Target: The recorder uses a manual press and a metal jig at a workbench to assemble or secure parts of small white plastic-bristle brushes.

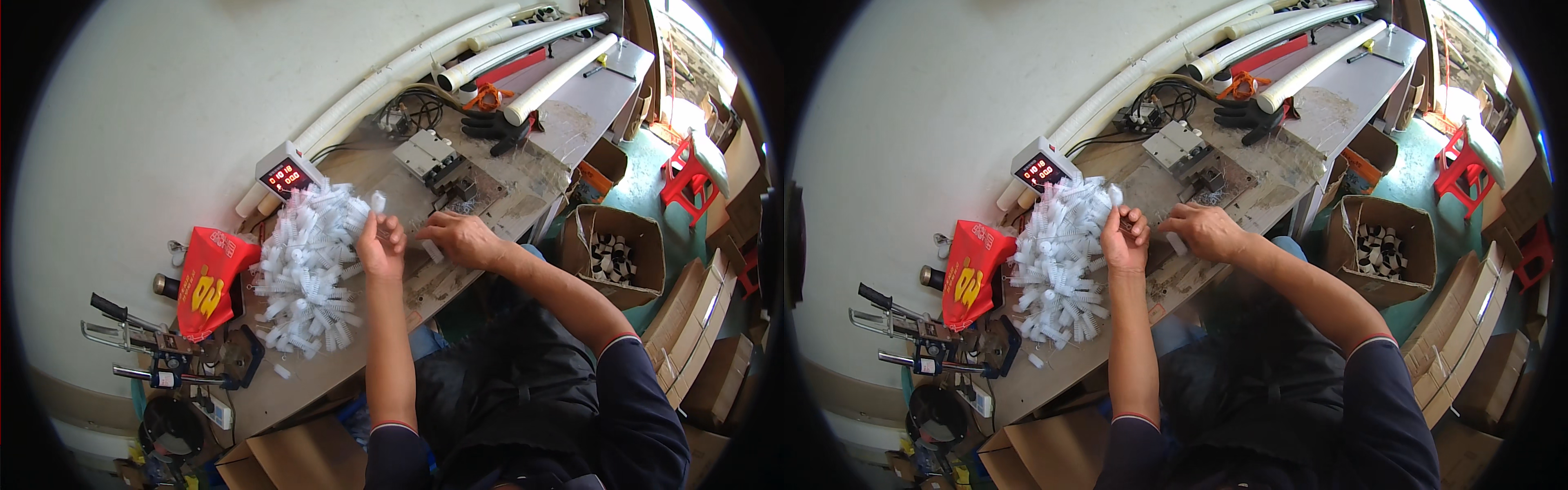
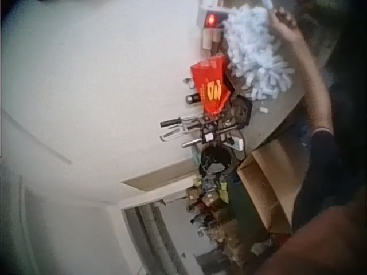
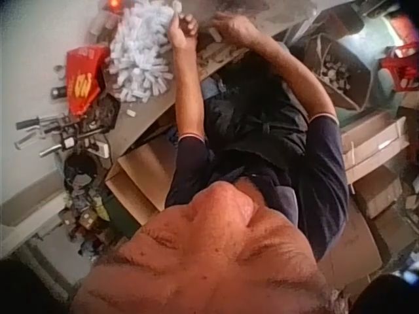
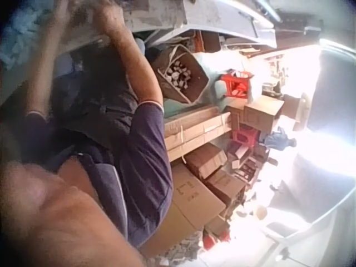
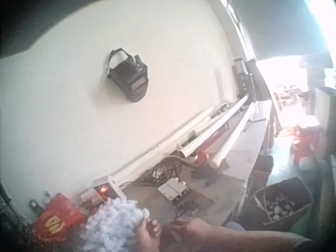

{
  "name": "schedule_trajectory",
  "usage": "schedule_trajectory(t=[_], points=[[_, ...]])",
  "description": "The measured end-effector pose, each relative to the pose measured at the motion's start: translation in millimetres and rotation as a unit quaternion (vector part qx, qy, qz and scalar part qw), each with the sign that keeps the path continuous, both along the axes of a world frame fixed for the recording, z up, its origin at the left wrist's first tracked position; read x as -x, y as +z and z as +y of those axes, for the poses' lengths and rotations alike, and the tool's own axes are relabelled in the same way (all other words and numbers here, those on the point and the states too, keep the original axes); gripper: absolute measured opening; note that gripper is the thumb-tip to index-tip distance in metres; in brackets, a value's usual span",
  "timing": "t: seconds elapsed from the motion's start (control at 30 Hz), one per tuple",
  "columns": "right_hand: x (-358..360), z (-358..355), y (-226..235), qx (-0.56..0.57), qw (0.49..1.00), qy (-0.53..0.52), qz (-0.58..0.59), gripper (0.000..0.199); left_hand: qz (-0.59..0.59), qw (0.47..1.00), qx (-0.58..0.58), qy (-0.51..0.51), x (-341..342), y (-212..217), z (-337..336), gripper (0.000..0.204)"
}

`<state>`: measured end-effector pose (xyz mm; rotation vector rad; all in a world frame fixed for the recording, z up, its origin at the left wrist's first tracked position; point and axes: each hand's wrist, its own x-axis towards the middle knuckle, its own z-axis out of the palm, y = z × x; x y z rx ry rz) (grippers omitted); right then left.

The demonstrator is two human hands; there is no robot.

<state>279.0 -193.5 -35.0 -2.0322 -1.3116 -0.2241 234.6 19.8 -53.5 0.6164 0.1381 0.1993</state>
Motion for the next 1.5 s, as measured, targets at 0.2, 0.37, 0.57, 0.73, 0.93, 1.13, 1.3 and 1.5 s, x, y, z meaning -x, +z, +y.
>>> schedule_trajectory(t=[0.2,0.37,0.57,0.73,0.93,1.13,1.3,1.5], points=[[-5.2,19.3,2.4,0.086,0.993,0.052,-0.062,0.035,-0.052,0.992,0.111,-0.035,1.2,-0.6,6.2,0.033],[-3.1,26.4,3.5,0.090,0.990,0.061,-0.092,0.015,-0.056,0.993,0.105,-0.011,3.5,1.4,4.6,0.033],[8.3,10.2,-2.2,0.053,0.988,0.037,-0.137,0.009,-0.027,0.996,0.072,0.040,2.4,-3.2,16.5,0.021],[8.3,-25.1,-17.0,-0.034,0.995,-0.084,-0.042,0.006,-0.053,0.996,0.000,0.071,1.1,-2.9,19.6,0.024],[-8.8,-44.4,-17.6,-0.076,0.959,-0.251,0.110,0.013,-0.034,0.992,-0.071,0.098,1.6,6.8,0.5,0.020],[-17.1,-34.1,-13.4,-0.094,0.927,-0.310,0.190,0.017,-0.011,0.983,-0.149,0.108,6.4,8.4,1.3,0.019],[-15.6,-29.4,-11.3,-0.167,0.904,-0.315,0.235,0.020,0.002,0.933,-0.331,0.139,7.1,21.3,-22.5,0.020],[2.7,-17.1,-1.7,-0.331,0.809,-0.239,0.423,0.020,-0.010,0.901,-0.433,0.000,11.6,24.0,-33.6,0.023]])
